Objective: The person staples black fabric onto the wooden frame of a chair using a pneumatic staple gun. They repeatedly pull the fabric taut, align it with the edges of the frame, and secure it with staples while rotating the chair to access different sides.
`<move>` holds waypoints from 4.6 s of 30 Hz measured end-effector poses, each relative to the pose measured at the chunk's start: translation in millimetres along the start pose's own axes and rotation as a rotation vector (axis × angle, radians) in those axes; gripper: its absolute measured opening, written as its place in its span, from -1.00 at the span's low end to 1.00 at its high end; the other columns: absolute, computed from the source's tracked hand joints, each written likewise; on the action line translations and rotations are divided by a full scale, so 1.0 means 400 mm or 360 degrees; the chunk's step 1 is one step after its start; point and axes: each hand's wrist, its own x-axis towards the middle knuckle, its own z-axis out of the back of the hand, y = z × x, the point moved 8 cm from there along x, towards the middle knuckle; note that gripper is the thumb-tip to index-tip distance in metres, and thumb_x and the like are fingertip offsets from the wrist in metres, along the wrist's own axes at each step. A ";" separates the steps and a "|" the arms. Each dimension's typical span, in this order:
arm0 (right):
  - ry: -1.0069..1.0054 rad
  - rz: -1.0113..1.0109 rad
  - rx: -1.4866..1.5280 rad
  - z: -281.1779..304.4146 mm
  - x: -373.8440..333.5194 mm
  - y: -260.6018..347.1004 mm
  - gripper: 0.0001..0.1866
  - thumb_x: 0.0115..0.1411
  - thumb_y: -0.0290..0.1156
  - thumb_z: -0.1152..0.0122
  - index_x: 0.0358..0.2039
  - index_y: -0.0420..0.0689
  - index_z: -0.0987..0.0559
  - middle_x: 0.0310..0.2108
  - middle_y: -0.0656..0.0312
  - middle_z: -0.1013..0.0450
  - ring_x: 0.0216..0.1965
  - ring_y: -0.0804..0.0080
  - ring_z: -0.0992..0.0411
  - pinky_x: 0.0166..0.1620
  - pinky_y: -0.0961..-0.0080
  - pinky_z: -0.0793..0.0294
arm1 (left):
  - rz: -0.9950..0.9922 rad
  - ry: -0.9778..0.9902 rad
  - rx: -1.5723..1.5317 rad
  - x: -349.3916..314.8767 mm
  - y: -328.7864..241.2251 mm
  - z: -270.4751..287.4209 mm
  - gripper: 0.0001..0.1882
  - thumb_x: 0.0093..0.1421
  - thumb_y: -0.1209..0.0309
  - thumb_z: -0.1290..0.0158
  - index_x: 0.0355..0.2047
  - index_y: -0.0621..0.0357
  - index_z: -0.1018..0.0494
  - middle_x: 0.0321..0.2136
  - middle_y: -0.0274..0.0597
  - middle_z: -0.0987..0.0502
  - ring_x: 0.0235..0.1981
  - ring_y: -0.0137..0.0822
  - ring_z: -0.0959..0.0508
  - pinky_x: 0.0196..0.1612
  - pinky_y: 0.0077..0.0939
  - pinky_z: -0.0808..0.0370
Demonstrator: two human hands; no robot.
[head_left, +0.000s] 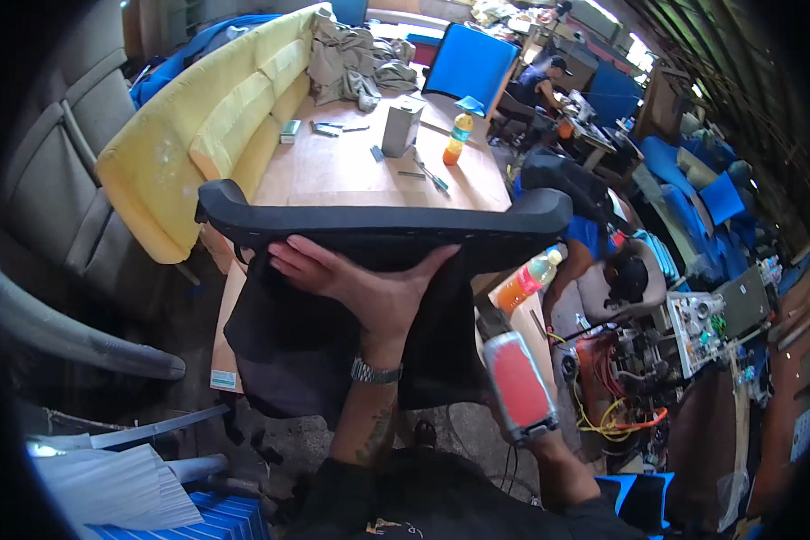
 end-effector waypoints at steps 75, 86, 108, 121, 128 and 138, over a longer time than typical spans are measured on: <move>0.0240 -0.1125 0.0203 -0.391 -0.184 -0.478 -0.44 -0.05 -0.47 -0.17 0.04 -0.10 -0.31 -0.35 -0.16 -0.45 -0.24 -0.14 -0.45 -0.21 0.09 -0.42 | -0.0241 -0.0180 0.0028 -0.021 0.027 -0.035 0.63 -0.55 -0.29 -0.34 0.25 0.38 0.44 0.26 0.30 0.41 0.29 0.23 0.40 0.24 0.22 0.33; 0.0668 -0.0741 0.0027 -0.687 -0.279 -0.713 -0.08 -0.07 -0.33 -0.29 0.26 0.01 0.01 -0.09 -0.03 -0.32 -0.09 -0.05 -0.35 -0.08 0.09 -0.36 | 0.0113 -0.0002 0.0088 -0.177 0.114 -0.076 0.51 -0.53 0.10 -0.47 0.27 0.27 0.36 0.26 0.24 0.31 0.29 0.14 0.21 0.30 -0.03 0.18; 0.0693 -0.0986 -0.0315 -0.649 -0.281 -0.701 -0.15 -0.16 -0.42 -0.17 0.23 -0.10 -0.12 -0.22 0.00 -0.40 -0.14 0.00 -0.37 -0.05 0.14 -0.30 | 0.0747 0.3577 0.0979 -0.983 0.632 0.206 -0.40 -0.07 -0.01 -0.06 -0.25 0.33 -0.52 -0.16 0.20 -0.49 -0.06 0.10 -0.47 0.00 -0.30 -0.40; -0.0368 -0.1970 0.2207 -0.195 -0.290 -0.642 -0.79 0.24 -0.30 -0.08 -0.37 -0.19 -0.43 -0.60 0.32 -0.32 -0.62 0.58 -0.31 -0.51 0.59 -0.32 | 0.0771 0.2723 -0.0892 -0.672 -0.117 -0.276 -0.57 0.18 0.42 -0.06 0.05 0.29 -0.31 -0.29 -0.13 -0.53 -0.28 -0.37 -0.51 -0.20 -0.47 -0.47; -0.0851 -0.1928 0.2130 -0.124 -0.353 -0.697 -0.75 0.22 -0.26 -0.12 -0.42 -0.20 -0.39 -0.60 0.30 -0.33 -0.59 0.58 -0.33 -0.47 0.61 -0.35 | 0.0106 0.2823 -0.1286 -1.046 -0.398 -0.431 -0.50 0.16 0.40 -0.05 0.00 0.38 -0.10 -0.47 0.10 -0.47 -0.46 0.05 -0.55 -0.41 -0.23 -0.47; -0.1489 -0.2347 0.2035 -0.075 -0.582 -0.864 -0.67 0.24 -0.16 -0.06 -0.49 -0.17 -0.39 -0.60 0.29 -0.31 -0.63 0.58 -0.31 -0.52 0.60 -0.33 | -0.0328 0.4430 -0.0772 -1.303 -0.390 -0.449 -0.35 0.24 -0.10 0.24 -0.46 0.35 -0.45 -0.49 0.28 -0.49 -0.33 0.12 -0.52 -0.21 -0.06 -0.39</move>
